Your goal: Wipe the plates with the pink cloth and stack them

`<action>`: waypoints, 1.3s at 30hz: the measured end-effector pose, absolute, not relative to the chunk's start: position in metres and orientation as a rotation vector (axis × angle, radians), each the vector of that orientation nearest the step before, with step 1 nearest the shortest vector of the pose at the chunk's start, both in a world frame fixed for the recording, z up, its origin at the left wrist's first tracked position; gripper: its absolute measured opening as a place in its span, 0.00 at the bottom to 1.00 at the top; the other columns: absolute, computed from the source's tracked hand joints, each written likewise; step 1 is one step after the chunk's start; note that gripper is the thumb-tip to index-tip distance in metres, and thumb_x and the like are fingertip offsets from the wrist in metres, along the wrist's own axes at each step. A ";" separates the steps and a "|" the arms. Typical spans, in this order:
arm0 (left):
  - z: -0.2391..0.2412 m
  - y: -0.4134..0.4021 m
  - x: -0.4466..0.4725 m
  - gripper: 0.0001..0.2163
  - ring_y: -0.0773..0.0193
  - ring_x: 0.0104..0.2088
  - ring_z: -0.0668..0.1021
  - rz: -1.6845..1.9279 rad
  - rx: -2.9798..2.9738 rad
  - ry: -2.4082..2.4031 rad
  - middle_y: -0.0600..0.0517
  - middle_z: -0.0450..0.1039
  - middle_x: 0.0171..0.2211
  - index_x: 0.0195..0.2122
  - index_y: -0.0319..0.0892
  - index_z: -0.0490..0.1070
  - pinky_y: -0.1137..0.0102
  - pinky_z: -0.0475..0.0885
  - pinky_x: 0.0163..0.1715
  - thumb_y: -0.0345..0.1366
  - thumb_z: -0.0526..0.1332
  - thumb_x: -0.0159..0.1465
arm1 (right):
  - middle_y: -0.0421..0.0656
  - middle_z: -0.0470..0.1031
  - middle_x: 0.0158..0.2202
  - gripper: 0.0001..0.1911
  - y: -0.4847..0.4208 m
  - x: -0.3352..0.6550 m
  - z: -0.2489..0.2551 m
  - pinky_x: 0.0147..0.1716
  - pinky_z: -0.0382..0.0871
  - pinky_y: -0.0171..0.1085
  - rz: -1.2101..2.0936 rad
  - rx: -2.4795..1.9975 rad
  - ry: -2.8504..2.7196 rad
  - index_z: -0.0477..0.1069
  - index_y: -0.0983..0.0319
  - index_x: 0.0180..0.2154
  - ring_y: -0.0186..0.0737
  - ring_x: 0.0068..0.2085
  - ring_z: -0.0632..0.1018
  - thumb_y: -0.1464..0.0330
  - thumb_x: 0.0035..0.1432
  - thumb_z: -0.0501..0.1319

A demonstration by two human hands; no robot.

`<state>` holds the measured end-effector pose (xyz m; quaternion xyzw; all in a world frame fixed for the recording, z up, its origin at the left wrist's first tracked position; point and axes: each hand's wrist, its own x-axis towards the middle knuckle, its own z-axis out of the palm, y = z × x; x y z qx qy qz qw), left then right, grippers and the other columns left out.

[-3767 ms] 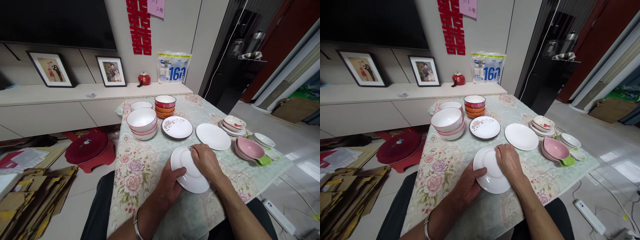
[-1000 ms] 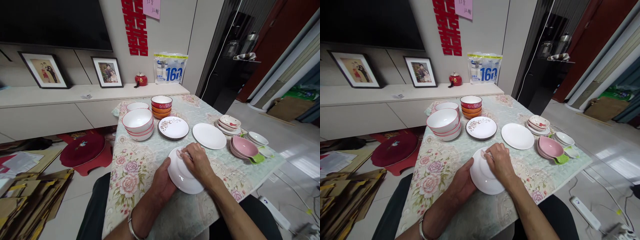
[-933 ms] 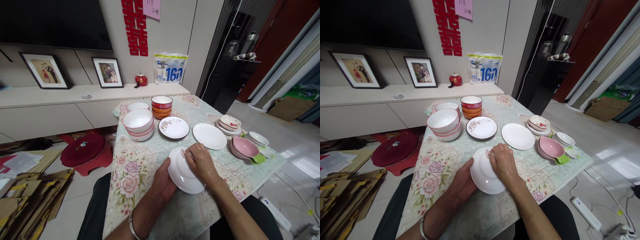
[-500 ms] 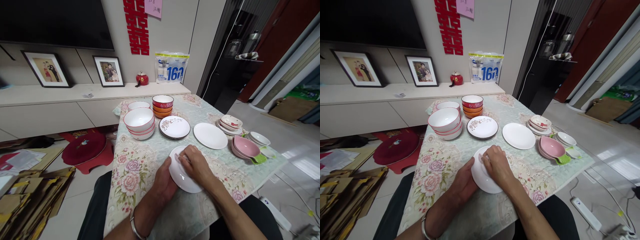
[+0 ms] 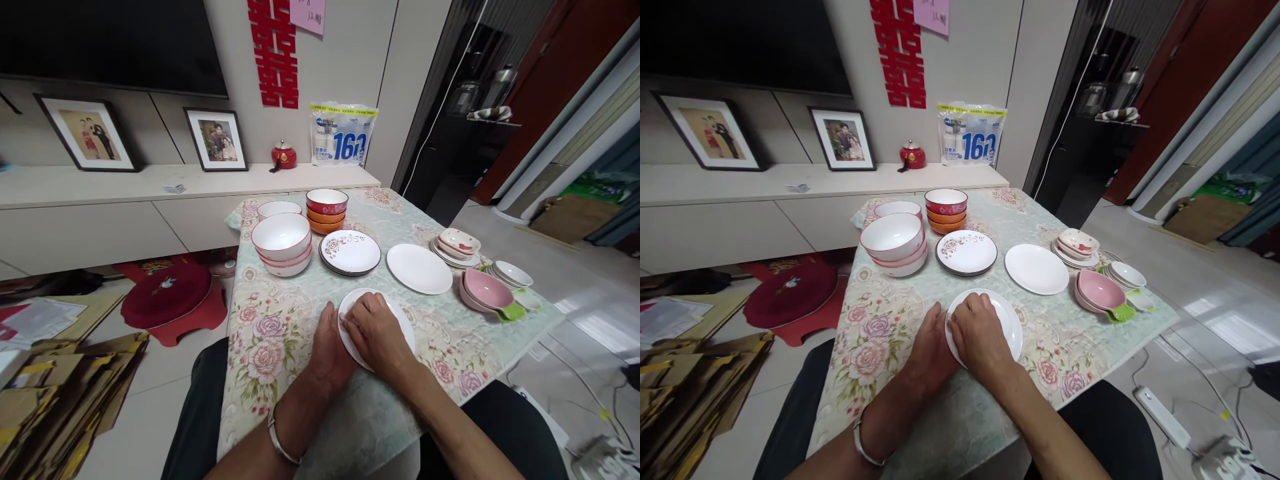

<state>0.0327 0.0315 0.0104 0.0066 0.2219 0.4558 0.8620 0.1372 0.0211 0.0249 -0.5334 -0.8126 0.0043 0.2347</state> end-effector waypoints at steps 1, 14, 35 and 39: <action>0.012 0.032 0.033 0.18 0.48 0.51 0.78 0.967 0.017 0.490 0.40 0.80 0.41 0.42 0.33 0.76 0.58 0.67 0.58 0.43 0.53 0.66 | 0.48 0.69 0.36 0.07 0.014 0.137 0.025 0.38 0.64 0.44 -0.013 -1.450 -2.263 0.70 0.62 0.33 0.47 0.39 0.67 0.72 0.65 0.56; 0.001 0.027 0.040 0.18 0.46 0.48 0.79 0.983 0.106 0.623 0.39 0.79 0.47 0.53 0.35 0.70 0.54 0.73 0.49 0.39 0.58 0.64 | 0.47 0.70 0.40 0.06 -0.037 0.201 0.011 0.42 0.70 0.43 0.217 -1.262 -2.102 0.72 0.58 0.42 0.44 0.45 0.72 0.71 0.68 0.56; 0.006 0.024 0.039 0.14 0.48 0.51 0.79 1.068 0.165 0.664 0.41 0.81 0.43 0.50 0.36 0.72 0.53 0.70 0.56 0.32 0.58 0.65 | 0.46 0.73 0.36 0.08 0.055 0.201 0.002 0.42 0.68 0.44 0.114 -1.569 -1.886 0.72 0.61 0.36 0.46 0.41 0.72 0.66 0.66 0.56; 0.010 0.023 0.041 0.14 0.47 0.52 0.78 1.083 0.152 0.660 0.40 0.81 0.43 0.50 0.35 0.72 0.52 0.69 0.57 0.32 0.56 0.66 | 0.49 0.74 0.36 0.14 0.038 0.207 -0.005 0.42 0.70 0.47 0.049 -1.657 -1.770 0.73 0.62 0.42 0.49 0.41 0.74 0.62 0.68 0.53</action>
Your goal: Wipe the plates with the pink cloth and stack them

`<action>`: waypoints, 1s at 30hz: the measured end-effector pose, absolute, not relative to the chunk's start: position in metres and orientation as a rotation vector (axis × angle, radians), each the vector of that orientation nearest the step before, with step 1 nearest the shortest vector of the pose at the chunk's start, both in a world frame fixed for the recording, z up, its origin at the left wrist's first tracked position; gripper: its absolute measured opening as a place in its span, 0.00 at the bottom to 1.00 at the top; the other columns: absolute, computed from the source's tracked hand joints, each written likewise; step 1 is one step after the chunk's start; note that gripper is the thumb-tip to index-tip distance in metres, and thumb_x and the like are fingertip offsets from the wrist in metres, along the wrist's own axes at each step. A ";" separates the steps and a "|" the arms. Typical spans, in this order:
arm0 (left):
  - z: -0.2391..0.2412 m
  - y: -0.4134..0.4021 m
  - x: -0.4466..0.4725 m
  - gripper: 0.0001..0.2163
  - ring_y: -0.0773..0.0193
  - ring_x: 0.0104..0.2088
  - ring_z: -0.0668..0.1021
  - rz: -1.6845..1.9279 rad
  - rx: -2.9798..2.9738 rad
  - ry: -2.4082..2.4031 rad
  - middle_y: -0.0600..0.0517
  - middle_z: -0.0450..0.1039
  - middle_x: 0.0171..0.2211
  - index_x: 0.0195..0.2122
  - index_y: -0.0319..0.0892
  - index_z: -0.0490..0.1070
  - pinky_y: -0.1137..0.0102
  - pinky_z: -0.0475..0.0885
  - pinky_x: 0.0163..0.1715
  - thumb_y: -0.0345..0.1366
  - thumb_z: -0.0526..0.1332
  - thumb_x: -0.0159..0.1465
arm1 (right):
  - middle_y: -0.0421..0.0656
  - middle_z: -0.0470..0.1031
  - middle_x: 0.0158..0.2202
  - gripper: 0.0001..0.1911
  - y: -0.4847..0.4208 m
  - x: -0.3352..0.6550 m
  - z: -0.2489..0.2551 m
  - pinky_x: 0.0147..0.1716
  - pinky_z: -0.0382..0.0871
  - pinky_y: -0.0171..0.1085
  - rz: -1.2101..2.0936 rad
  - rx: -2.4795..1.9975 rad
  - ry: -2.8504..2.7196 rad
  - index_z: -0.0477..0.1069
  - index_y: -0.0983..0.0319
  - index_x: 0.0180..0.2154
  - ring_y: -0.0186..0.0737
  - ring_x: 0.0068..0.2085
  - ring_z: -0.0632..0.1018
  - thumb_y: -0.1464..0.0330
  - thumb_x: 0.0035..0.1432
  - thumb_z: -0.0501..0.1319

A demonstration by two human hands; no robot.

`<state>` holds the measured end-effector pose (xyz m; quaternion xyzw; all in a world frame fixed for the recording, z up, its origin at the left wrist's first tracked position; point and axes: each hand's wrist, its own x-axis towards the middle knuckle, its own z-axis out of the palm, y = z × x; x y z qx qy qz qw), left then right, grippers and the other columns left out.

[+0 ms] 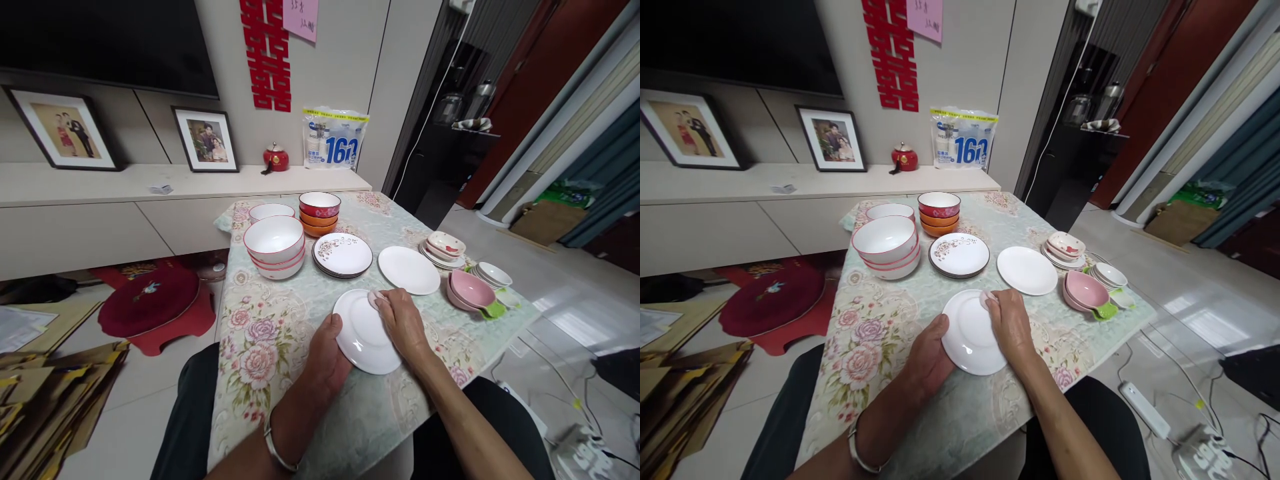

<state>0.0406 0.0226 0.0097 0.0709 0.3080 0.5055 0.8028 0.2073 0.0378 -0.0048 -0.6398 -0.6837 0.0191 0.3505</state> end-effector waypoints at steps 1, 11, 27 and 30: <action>0.010 0.022 0.041 0.14 0.47 0.52 0.78 1.090 0.146 0.656 0.40 0.81 0.43 0.50 0.34 0.72 0.52 0.69 0.57 0.32 0.55 0.66 | 0.49 0.75 0.37 0.15 0.031 0.207 -0.006 0.43 0.70 0.48 0.047 -1.670 -1.768 0.74 0.62 0.43 0.49 0.42 0.74 0.61 0.69 0.51; 0.006 0.023 0.040 0.08 0.49 0.50 0.79 1.082 0.122 0.634 0.42 0.80 0.41 0.42 0.37 0.74 0.55 0.71 0.54 0.31 0.57 0.65 | 0.56 0.69 0.62 0.22 -0.026 0.171 -0.018 0.59 0.68 0.57 -0.105 -1.486 -2.030 0.61 0.61 0.63 0.52 0.63 0.69 0.69 0.70 0.52; 0.006 0.021 0.039 0.10 0.46 0.51 0.78 1.099 0.151 0.665 0.41 0.81 0.40 0.43 0.36 0.73 0.53 0.70 0.55 0.32 0.62 0.61 | 0.50 0.77 0.47 0.17 0.049 0.190 0.018 0.51 0.70 0.46 0.321 -1.698 -2.039 0.73 0.63 0.46 0.48 0.49 0.77 0.64 0.71 0.48; 0.005 0.020 0.041 0.08 0.47 0.51 0.78 1.112 0.154 0.680 0.41 0.81 0.40 0.42 0.36 0.74 0.54 0.70 0.55 0.31 0.60 0.63 | 0.48 0.77 0.44 0.17 0.034 0.198 0.013 0.47 0.71 0.46 0.298 -1.764 -1.938 0.72 0.61 0.45 0.48 0.46 0.77 0.62 0.72 0.47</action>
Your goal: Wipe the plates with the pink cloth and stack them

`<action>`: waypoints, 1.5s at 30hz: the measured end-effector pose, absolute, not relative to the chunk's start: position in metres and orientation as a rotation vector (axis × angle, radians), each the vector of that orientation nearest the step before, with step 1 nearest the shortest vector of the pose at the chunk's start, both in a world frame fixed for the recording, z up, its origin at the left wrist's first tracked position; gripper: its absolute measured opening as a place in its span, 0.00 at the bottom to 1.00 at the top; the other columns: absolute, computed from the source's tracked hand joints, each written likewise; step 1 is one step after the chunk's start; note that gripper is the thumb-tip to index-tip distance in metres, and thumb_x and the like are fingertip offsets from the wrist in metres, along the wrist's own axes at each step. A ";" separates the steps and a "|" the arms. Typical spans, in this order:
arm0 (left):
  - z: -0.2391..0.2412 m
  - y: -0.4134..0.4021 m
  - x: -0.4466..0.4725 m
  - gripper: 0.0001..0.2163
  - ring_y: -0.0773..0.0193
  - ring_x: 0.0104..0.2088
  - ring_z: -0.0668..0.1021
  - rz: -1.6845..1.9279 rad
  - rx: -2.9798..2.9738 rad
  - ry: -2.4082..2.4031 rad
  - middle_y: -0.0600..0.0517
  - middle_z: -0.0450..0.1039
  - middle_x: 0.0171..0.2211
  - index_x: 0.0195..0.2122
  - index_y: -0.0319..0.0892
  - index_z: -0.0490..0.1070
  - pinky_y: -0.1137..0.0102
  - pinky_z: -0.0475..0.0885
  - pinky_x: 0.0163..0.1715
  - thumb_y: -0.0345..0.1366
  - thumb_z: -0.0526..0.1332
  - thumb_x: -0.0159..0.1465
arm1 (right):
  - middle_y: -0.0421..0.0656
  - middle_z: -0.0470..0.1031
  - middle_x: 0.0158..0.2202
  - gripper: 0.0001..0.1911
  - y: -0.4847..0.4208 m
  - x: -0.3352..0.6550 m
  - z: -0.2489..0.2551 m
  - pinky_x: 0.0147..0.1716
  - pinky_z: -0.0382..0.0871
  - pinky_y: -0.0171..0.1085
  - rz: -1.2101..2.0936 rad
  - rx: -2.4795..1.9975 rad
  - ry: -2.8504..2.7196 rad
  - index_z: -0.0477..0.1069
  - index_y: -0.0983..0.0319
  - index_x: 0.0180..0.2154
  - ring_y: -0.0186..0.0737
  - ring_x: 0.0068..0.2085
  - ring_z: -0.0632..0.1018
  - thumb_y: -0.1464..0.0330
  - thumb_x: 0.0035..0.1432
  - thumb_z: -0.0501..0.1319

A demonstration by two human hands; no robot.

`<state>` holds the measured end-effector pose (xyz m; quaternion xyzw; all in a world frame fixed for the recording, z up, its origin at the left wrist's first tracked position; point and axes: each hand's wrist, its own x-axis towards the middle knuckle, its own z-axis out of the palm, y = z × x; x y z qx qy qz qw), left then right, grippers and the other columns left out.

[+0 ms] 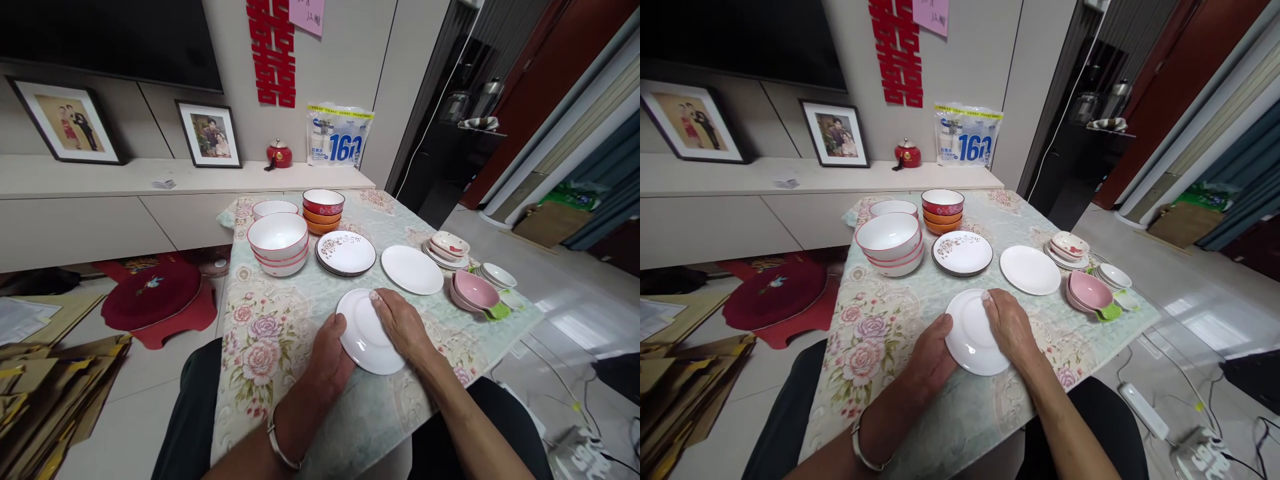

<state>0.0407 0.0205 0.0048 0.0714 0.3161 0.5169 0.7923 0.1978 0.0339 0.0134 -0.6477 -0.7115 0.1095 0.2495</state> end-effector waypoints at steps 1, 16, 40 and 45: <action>0.005 0.020 0.041 0.08 0.47 0.51 0.78 1.115 0.157 0.685 0.40 0.81 0.40 0.41 0.35 0.74 0.55 0.70 0.55 0.31 0.59 0.63 | 0.49 0.77 0.45 0.18 0.028 0.200 0.010 0.47 0.72 0.46 0.282 -1.763 -1.912 0.72 0.61 0.46 0.48 0.47 0.77 0.61 0.72 0.46; 0.003 0.021 0.038 0.13 0.51 0.53 0.78 1.094 0.146 0.554 0.41 0.79 0.48 0.46 0.37 0.73 0.60 0.70 0.56 0.31 0.64 0.59 | 0.53 0.56 0.70 0.28 -0.007 0.142 0.010 0.63 0.52 0.66 0.035 -1.815 -2.235 0.57 0.61 0.67 0.56 0.70 0.56 0.64 0.68 0.52; 0.000 0.022 0.038 0.06 0.61 0.32 0.78 1.084 0.177 0.601 0.49 0.77 0.31 0.37 0.38 0.74 0.66 0.74 0.37 0.33 0.64 0.60 | 0.55 0.72 0.53 0.19 -0.035 0.157 0.011 0.49 0.74 0.50 0.009 -1.441 -2.038 0.69 0.62 0.58 0.51 0.52 0.73 0.69 0.67 0.57; 0.005 0.023 0.036 0.09 0.61 0.34 0.79 1.072 0.163 0.569 0.48 0.79 0.34 0.42 0.38 0.74 0.66 0.74 0.40 0.32 0.64 0.60 | 0.52 0.72 0.47 0.17 0.006 0.163 0.015 0.46 0.73 0.47 -0.005 -1.455 -2.063 0.72 0.61 0.56 0.49 0.48 0.72 0.71 0.68 0.55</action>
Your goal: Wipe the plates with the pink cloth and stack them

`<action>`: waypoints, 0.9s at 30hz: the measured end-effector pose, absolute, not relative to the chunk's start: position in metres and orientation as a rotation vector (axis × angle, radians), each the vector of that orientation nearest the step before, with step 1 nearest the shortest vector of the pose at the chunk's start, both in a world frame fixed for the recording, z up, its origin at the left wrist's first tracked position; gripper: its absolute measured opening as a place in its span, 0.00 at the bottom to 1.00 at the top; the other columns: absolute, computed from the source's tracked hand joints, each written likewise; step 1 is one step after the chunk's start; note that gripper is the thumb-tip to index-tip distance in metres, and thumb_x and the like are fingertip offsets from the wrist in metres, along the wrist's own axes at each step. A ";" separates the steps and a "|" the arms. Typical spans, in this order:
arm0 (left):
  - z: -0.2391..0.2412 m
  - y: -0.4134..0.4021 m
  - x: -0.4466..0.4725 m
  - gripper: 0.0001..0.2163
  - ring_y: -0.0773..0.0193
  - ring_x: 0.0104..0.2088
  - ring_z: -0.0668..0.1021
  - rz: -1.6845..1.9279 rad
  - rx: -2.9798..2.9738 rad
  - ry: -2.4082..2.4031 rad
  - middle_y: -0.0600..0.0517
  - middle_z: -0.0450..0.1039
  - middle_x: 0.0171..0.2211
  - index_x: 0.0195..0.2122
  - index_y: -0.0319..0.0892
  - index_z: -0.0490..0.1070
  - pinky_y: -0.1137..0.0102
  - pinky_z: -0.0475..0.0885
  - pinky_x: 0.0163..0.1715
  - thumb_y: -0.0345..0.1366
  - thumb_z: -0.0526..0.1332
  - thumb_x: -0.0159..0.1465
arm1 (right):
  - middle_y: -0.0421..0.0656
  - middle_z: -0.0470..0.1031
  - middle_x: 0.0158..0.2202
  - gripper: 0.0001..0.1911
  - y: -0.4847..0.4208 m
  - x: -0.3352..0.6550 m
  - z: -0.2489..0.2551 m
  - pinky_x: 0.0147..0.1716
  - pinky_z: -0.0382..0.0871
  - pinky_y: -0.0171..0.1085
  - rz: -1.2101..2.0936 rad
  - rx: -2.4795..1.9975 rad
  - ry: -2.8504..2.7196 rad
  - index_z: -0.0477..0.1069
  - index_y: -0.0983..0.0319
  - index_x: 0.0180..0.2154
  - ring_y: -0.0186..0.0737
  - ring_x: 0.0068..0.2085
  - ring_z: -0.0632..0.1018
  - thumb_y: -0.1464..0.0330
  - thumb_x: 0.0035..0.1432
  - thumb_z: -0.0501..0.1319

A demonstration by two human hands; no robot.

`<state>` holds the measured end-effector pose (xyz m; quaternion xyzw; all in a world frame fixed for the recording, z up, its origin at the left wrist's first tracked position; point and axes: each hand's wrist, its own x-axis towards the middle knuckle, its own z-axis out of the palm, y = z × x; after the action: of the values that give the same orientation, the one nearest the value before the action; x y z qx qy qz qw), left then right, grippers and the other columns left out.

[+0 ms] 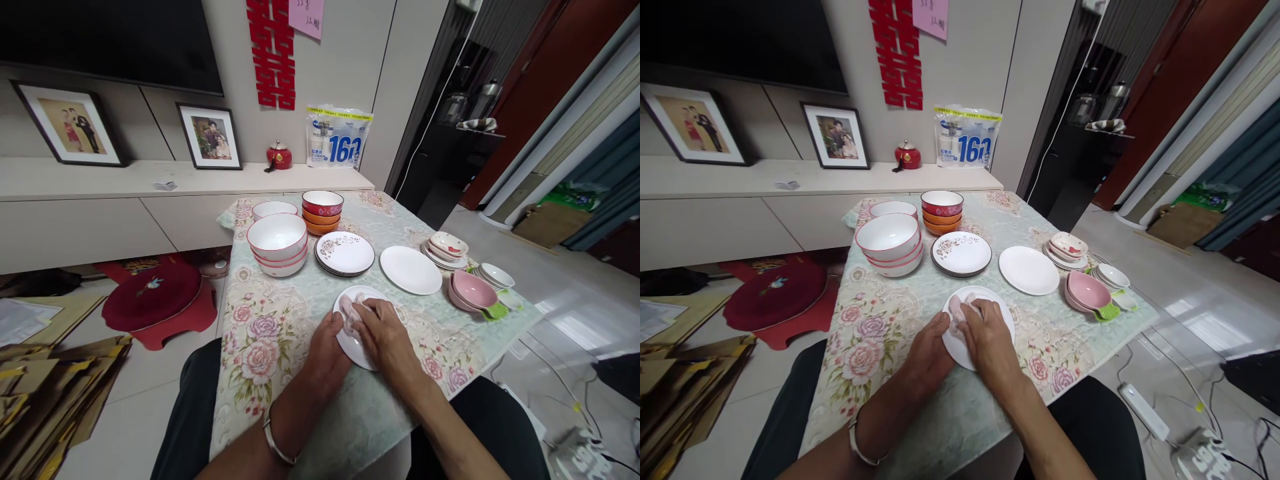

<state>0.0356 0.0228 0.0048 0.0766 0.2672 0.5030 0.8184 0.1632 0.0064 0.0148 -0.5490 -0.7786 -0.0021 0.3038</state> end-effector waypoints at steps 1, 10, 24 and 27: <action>0.006 0.023 0.036 0.10 0.58 0.37 0.80 1.077 0.155 0.583 0.47 0.79 0.35 0.43 0.38 0.74 0.63 0.74 0.43 0.32 0.63 0.60 | 0.52 0.72 0.46 0.17 0.012 0.170 0.014 0.46 0.73 0.47 -0.025 -1.488 -2.045 0.73 0.62 0.55 0.49 0.47 0.72 0.70 0.68 0.55; 0.004 0.021 0.039 0.10 0.49 0.46 0.80 1.084 0.168 0.669 0.42 0.80 0.41 0.43 0.37 0.72 0.54 0.74 0.48 0.33 0.61 0.61 | 0.50 0.71 0.42 0.14 -0.027 0.183 0.014 0.40 0.71 0.44 -0.068 -1.605 -2.000 0.74 0.62 0.51 0.47 0.43 0.71 0.69 0.68 0.54; 0.004 0.022 0.039 0.11 0.49 0.47 0.80 1.116 0.160 0.686 0.42 0.80 0.41 0.44 0.36 0.73 0.56 0.74 0.49 0.33 0.61 0.61 | 0.50 0.74 0.38 0.11 -0.008 0.188 0.021 0.38 0.64 0.43 -0.255 -1.784 -2.049 0.77 0.61 0.41 0.48 0.41 0.72 0.68 0.67 0.56; 0.004 0.022 0.040 0.09 0.49 0.46 0.80 1.109 0.147 0.654 0.42 0.80 0.40 0.42 0.36 0.73 0.55 0.75 0.48 0.33 0.61 0.61 | 0.49 0.73 0.38 0.11 -0.022 0.174 0.023 0.37 0.67 0.41 -0.103 -1.659 -2.081 0.77 0.59 0.40 0.46 0.41 0.72 0.68 0.68 0.55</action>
<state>0.0400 0.0216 0.0035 0.0683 0.3047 0.5165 0.7973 0.1740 -0.0216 0.0233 -0.6050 -0.7592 -0.0374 0.2369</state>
